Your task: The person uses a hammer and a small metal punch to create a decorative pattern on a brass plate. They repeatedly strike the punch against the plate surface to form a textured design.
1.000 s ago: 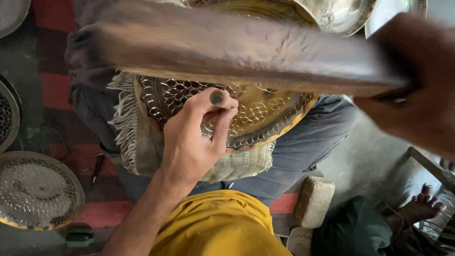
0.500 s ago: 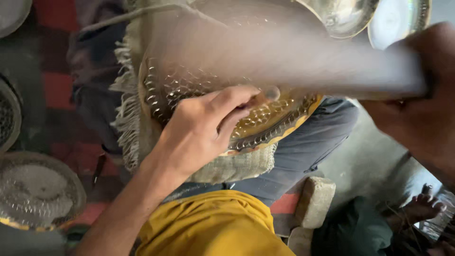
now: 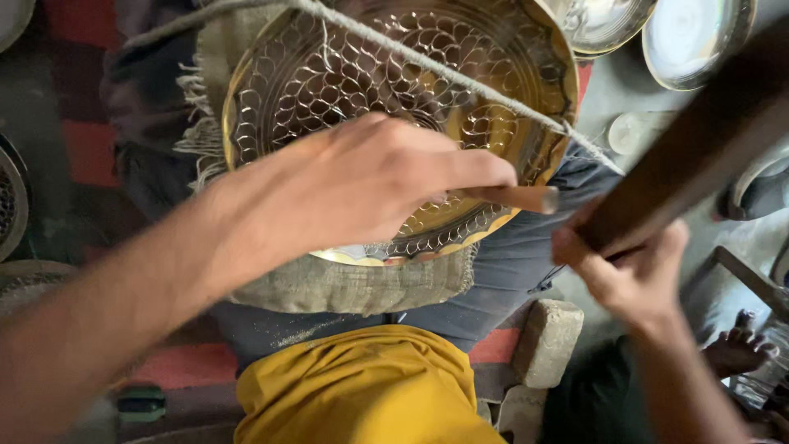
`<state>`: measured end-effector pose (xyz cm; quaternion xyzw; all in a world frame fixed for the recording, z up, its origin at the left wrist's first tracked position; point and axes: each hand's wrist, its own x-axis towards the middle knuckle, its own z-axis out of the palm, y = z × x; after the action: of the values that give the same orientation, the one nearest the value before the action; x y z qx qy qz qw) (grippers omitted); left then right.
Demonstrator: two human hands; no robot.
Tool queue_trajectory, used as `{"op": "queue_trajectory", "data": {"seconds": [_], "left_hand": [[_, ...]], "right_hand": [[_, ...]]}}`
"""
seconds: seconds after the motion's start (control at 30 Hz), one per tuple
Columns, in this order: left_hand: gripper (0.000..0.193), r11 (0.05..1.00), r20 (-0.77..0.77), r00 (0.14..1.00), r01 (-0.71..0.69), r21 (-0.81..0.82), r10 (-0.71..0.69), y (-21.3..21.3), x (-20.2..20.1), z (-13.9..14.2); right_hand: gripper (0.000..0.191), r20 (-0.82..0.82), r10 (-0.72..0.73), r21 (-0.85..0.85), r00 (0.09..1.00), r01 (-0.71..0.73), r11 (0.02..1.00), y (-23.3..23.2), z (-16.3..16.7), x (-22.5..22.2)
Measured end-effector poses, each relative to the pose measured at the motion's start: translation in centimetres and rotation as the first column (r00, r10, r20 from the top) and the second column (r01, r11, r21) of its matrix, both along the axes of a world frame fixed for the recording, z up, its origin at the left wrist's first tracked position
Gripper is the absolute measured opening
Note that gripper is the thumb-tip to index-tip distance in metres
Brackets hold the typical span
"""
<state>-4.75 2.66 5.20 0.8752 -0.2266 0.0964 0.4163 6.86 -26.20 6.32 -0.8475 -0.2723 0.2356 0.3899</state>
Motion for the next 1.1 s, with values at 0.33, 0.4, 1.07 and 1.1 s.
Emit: {"op": "queue_trajectory", "data": {"seconds": [0.33, 0.4, 1.07, 1.1], "left_hand": [[0.034, 0.912, -0.344, 0.928, 0.261, 0.317, -0.147, -0.1, 4.0, 2.2], [0.036, 0.905, -0.343, 0.925, 0.28, 0.322, -0.164, -0.2, 4.3, 2.4], [0.033, 0.965, -0.282, 0.926, -0.261, 0.0, 0.25, -1.6, -2.7, -0.1], [0.03, 0.939, -0.187, 0.928, -0.338, -0.06, 0.322, -1.9, -3.2, -0.4]], "right_hand": [[0.007, 0.321, -0.265, 0.138, 0.909, 0.233, 0.963, -1.8, -6.1, -5.9], [0.008, 0.238, -0.446, 0.316, 0.863, 0.366, 0.875, -1.8, -6.8, -6.6], [0.006, 0.277, 0.132, -0.046, 0.952, -0.124, 0.991, 0.6, 2.0, 4.7], [0.01, 0.359, 0.25, -0.154, 0.899, -0.207, 0.966, 2.1, 3.2, 5.4]]}}
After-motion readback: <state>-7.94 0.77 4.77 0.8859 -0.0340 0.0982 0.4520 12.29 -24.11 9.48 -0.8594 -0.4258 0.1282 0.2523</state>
